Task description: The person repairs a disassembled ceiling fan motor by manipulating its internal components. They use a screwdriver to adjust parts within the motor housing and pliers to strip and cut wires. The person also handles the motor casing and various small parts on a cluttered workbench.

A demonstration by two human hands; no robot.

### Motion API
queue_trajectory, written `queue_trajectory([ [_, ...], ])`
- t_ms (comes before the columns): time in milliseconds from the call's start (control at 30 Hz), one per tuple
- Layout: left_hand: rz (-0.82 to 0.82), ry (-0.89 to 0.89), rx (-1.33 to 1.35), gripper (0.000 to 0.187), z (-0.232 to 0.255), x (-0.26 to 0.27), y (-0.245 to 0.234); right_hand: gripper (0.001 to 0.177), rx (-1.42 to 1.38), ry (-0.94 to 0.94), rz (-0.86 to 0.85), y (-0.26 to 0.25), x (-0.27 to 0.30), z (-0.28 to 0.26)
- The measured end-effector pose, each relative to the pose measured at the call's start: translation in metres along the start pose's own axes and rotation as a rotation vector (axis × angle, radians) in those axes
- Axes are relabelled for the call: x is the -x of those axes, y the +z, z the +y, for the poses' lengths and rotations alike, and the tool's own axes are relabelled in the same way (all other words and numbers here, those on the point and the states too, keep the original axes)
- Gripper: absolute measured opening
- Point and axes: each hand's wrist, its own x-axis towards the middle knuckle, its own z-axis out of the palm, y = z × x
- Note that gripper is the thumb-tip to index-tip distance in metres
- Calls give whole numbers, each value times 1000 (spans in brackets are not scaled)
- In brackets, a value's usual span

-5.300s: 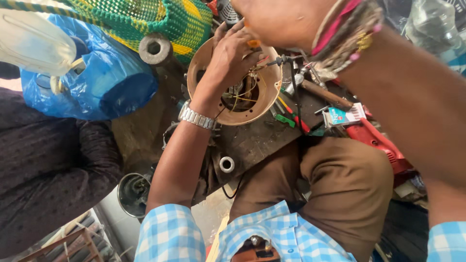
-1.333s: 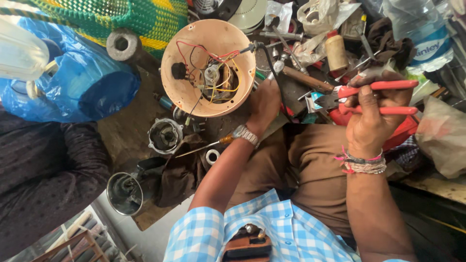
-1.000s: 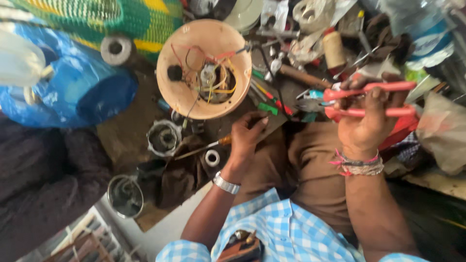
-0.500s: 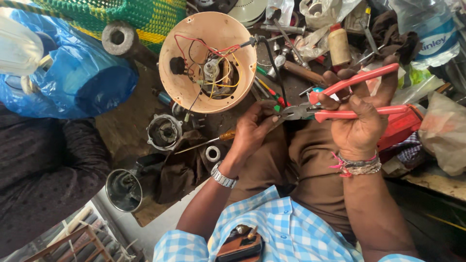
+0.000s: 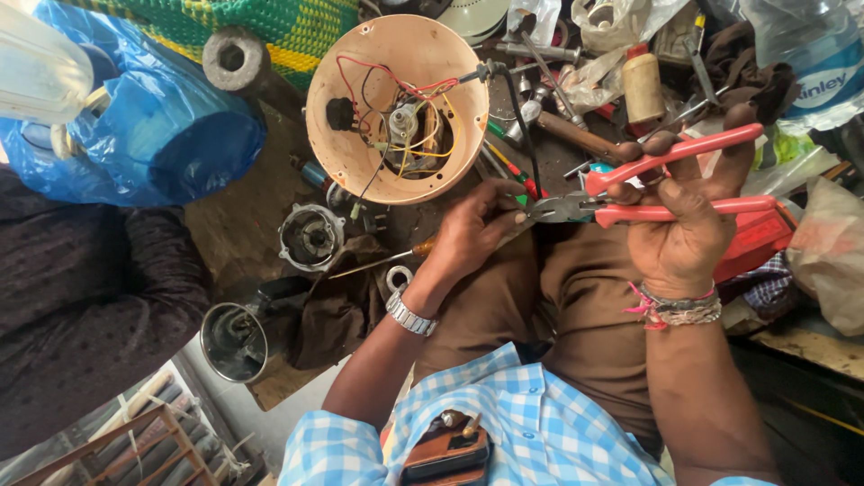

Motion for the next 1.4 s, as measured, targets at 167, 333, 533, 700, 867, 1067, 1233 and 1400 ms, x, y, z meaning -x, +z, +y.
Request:
queue_trajectory([
  [167, -74, 32, 153, 28, -7, 0, 2, 53, -133, 55, 45, -12, -3, -1],
  [333, -104, 98, 54, 26, -13, -3, -2, 33, -170, 82, -27, -16, 1, -8],
  [533, -134, 136, -13, 24, -8, 2, -4, 31, -105, 92, -54, -17, -1, -11],
  [700, -155, 153, -108, 26, 9, 9, 0, 25, -70, 32, -72, -24, -2, -19],
  [867, 24, 426, -480, 30, 60, 36, -20, 23, 50, -75, -87, -38, 2, -50],
  [1067, 784, 569, -553, 12, 101, 69, -92, 26, 173, -132, -90, -45, 6, -74],
  [1233, 814, 361, -741, 50, 59, 2, -157, 29, 144, -114, -230, 1, -25, -66],
  [1400, 692, 330, -70, 44, 29, -29, -172, 17, 175, -2, -374, 56, -51, -57],
])
